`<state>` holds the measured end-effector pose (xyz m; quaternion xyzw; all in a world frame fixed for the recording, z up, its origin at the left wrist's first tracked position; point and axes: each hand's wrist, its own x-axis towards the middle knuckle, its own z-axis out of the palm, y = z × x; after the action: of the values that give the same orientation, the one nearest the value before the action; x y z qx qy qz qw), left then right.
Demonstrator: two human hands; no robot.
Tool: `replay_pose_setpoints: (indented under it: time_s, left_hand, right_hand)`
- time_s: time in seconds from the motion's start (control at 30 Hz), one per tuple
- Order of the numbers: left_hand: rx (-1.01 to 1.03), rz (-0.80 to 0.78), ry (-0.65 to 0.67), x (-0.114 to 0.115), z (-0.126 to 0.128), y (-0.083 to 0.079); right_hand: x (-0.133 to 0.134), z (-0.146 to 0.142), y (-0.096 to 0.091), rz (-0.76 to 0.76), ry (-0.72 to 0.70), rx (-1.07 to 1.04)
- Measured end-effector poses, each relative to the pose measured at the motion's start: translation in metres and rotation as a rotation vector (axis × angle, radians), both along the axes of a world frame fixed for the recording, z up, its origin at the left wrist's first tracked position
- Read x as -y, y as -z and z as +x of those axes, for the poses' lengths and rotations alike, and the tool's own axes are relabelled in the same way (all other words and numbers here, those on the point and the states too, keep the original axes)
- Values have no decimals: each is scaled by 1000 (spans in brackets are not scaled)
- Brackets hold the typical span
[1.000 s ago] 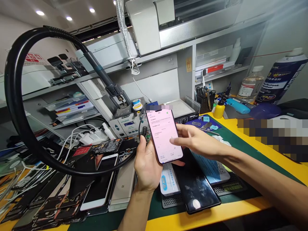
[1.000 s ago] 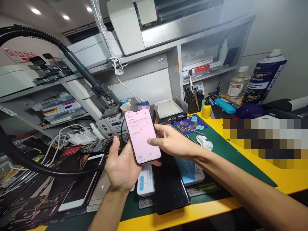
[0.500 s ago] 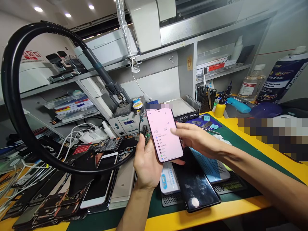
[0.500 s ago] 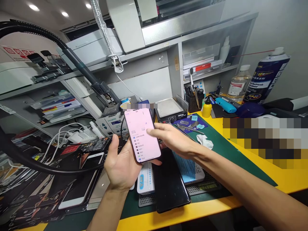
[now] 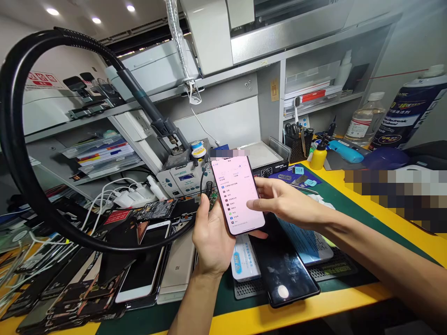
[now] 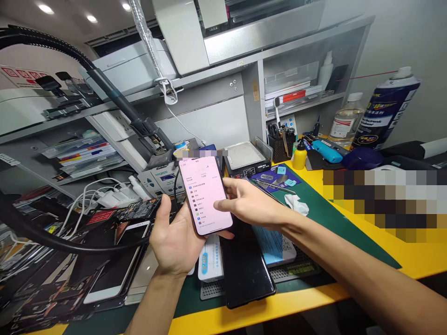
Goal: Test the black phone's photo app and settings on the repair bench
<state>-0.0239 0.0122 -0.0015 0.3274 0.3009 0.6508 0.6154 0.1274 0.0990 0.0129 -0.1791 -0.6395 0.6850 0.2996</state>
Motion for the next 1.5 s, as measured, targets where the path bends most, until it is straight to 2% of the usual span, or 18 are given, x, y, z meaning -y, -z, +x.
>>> replay_pose_setpoints:
  time_s: [0.47, 0.8, 1.0, 1.1, 1.2, 1.5]
  left_hand:
    - [-2, 9, 9, 1, -1, 0]
    - [-31, 27, 20, -2, -3, 2]
    - [-17, 31, 34, -1, -2, 3]
    - [-30, 27, 28, 0, -2, 3]
    - [-32, 35, 23, 0, -2, 2]
    - [-17, 52, 28, -2, -1, 1]
  right_hand:
    - [-1, -1, 1, -22, -7, -5]
    - [-1, 3, 0, 24, -42, 18]
    - [-1, -1, 2, 43, 37, 6]
    - [0, 0, 1, 56, 6, 17]
    - [1, 1, -1, 35, -18, 4]
    - [0, 0, 1, -16, 38, 14]
